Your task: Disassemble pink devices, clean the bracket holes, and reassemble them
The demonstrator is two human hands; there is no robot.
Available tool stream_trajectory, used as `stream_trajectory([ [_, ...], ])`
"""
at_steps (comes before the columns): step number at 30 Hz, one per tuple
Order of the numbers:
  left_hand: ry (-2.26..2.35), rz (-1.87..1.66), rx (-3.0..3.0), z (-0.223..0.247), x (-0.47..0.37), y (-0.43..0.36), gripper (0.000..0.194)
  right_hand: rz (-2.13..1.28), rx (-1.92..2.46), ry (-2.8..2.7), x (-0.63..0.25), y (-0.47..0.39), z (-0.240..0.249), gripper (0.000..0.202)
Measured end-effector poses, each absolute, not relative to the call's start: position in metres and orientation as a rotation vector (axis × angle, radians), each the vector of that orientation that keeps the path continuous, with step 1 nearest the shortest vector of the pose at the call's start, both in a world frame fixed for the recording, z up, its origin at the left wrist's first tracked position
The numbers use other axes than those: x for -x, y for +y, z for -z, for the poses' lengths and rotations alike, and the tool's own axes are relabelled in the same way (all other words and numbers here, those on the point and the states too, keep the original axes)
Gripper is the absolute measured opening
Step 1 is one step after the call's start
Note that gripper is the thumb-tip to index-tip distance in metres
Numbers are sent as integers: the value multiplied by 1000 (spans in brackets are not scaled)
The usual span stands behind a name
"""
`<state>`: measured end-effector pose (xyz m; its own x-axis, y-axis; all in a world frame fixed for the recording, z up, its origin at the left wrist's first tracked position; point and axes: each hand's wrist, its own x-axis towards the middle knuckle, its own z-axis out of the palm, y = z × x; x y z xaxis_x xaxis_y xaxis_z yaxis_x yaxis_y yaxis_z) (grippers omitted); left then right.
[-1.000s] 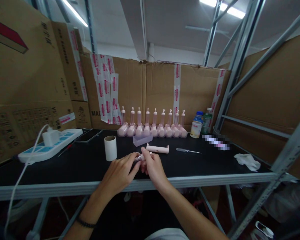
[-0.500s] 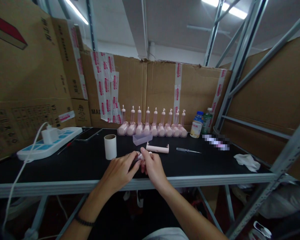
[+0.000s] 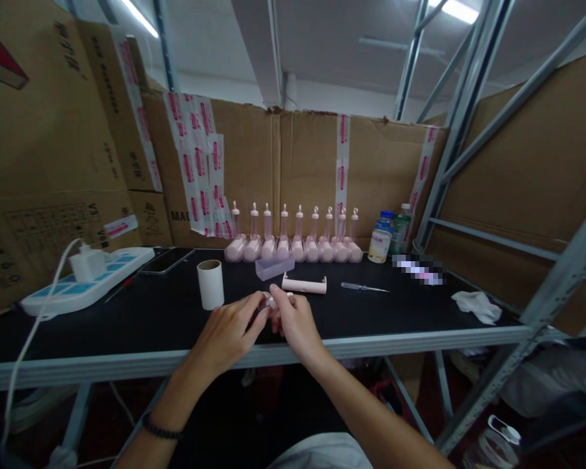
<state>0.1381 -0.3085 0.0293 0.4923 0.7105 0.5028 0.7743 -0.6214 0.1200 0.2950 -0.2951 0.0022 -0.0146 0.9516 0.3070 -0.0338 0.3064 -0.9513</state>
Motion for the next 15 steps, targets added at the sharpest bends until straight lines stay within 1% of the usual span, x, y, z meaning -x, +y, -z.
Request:
stream_trajectory([
  [15,-1326,770,2579,-33,-140,-311,17,-963,961,-1367,-296,-299,-5,66],
])
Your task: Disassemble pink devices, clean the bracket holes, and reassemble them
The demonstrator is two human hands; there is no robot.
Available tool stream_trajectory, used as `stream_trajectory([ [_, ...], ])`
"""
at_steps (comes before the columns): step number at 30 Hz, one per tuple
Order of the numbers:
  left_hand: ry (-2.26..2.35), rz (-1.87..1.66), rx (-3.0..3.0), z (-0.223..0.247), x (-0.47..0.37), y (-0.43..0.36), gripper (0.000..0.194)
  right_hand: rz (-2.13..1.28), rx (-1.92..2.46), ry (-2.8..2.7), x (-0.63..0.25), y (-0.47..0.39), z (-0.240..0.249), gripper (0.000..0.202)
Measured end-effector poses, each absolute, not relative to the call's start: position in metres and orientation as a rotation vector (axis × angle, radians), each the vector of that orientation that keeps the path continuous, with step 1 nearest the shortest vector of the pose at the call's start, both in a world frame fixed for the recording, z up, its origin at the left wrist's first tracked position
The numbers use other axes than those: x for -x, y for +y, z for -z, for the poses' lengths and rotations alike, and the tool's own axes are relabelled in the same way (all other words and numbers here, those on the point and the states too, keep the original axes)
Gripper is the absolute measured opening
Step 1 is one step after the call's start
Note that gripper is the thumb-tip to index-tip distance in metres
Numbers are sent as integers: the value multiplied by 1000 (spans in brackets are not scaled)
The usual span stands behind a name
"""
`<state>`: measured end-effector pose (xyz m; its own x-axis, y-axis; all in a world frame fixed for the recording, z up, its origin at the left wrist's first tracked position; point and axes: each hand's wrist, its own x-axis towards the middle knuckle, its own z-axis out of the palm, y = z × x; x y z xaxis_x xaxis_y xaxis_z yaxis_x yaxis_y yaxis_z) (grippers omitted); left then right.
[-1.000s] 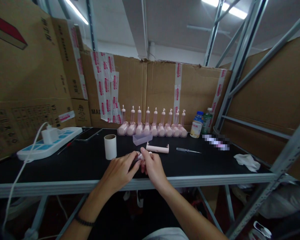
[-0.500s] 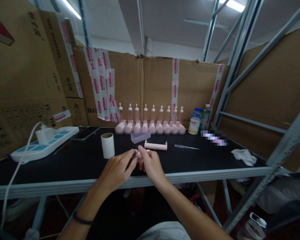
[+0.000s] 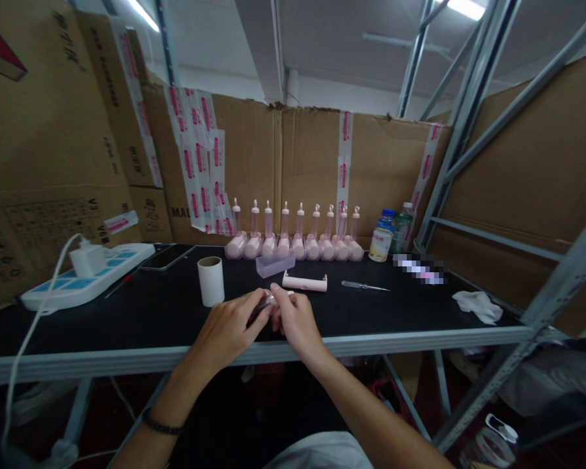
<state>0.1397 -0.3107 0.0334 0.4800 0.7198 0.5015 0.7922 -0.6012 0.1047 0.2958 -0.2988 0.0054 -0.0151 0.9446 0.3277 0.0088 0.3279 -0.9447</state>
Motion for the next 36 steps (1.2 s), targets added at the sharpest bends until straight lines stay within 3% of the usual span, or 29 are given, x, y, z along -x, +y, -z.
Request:
stream_trajectory([
  [36,-1342,636,2364,-20,-143,-302,21,-1064,949,-1295,-294,-299,-4,41],
])
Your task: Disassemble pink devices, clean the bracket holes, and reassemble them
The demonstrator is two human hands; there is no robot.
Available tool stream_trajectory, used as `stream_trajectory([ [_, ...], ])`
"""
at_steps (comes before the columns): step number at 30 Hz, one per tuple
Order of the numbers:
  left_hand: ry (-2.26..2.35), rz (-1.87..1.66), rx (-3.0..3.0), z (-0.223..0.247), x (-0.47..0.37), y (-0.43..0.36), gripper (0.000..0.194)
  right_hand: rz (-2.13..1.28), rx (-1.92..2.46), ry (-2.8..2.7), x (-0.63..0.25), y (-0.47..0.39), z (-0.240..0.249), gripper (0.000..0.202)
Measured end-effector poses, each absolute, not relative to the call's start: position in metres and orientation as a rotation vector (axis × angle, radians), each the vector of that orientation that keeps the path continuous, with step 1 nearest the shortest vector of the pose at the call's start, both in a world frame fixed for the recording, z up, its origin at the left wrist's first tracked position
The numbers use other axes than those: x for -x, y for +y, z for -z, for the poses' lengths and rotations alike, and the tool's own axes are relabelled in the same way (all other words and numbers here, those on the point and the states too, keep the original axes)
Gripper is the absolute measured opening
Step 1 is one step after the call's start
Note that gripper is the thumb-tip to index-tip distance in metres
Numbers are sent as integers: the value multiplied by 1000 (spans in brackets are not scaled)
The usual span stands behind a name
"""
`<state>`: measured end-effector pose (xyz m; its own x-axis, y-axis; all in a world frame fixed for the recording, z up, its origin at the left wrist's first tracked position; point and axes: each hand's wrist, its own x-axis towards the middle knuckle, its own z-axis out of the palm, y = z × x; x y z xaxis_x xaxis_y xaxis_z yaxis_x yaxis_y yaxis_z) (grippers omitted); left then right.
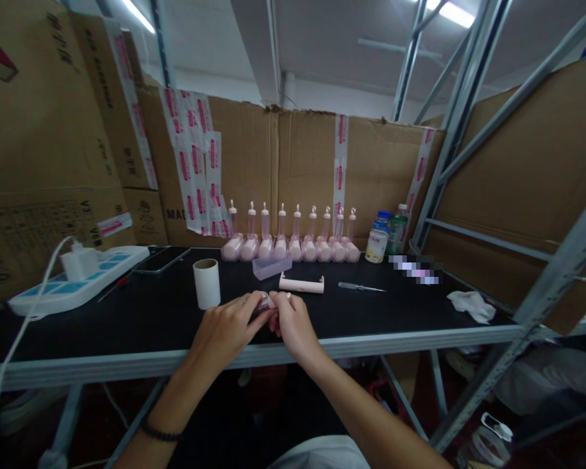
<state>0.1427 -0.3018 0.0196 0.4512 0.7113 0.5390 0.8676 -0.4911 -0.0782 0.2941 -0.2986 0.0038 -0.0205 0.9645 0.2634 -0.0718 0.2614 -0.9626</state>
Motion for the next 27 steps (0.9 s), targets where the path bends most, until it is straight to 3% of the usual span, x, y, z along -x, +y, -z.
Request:
stream_trajectory([
  [27,-1406,709,2621,-27,-135,-300,27,-1068,867,-1419,-298,-305,-5,33],
])
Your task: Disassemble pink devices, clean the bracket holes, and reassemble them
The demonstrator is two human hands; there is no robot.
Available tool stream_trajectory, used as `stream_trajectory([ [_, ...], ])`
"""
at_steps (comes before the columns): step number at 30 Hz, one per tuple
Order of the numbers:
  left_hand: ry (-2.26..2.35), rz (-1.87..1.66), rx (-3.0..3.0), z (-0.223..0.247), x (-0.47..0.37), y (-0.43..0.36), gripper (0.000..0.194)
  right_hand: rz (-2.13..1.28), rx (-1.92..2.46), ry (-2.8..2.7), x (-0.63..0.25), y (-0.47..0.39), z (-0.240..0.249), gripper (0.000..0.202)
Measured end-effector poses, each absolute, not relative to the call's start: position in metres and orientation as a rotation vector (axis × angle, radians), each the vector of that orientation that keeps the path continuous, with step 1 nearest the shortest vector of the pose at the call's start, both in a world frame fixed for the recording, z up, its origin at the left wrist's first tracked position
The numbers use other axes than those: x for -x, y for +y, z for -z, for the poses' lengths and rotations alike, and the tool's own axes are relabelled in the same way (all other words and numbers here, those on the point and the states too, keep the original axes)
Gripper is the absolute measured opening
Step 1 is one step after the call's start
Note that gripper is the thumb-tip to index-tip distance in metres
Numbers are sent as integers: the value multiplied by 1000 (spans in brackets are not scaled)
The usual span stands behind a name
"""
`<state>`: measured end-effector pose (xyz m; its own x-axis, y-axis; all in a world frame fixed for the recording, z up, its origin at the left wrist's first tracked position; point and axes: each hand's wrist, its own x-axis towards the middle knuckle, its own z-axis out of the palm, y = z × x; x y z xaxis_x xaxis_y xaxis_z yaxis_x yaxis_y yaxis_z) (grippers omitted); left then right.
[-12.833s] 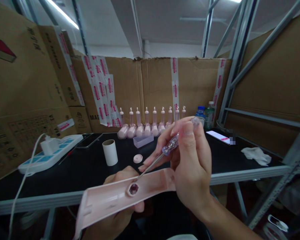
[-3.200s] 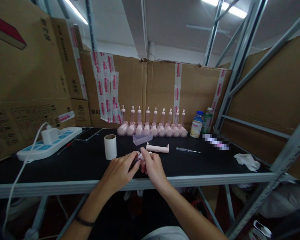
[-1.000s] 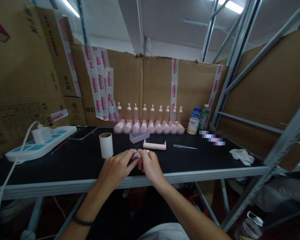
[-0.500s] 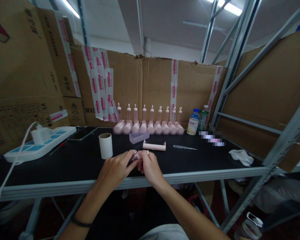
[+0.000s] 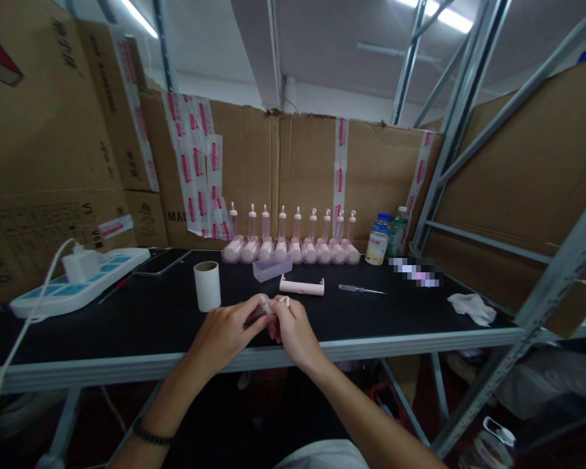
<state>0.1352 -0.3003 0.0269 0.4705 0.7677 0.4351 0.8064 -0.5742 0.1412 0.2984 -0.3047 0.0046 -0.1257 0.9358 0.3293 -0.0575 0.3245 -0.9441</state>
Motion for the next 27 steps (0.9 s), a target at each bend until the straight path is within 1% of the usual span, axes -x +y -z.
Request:
stream_trajectory([
  [7,-1376,837,2779,-29,-130,-300,30,-968,822,-1525,-301,-311,-4,38],
  [14,-1361,857,2822,-30,-127,-302,32,-887,813,-1578,-301,-315,-4,43],
  [20,-1294,778,2690,-27,-134,-303,28,-788,857,-1478,-296,-315,-2,48],
  [27,-1149,730,2562,-23,-143,-307,21,-757,955,-1289,-292,-308,3,50],
])
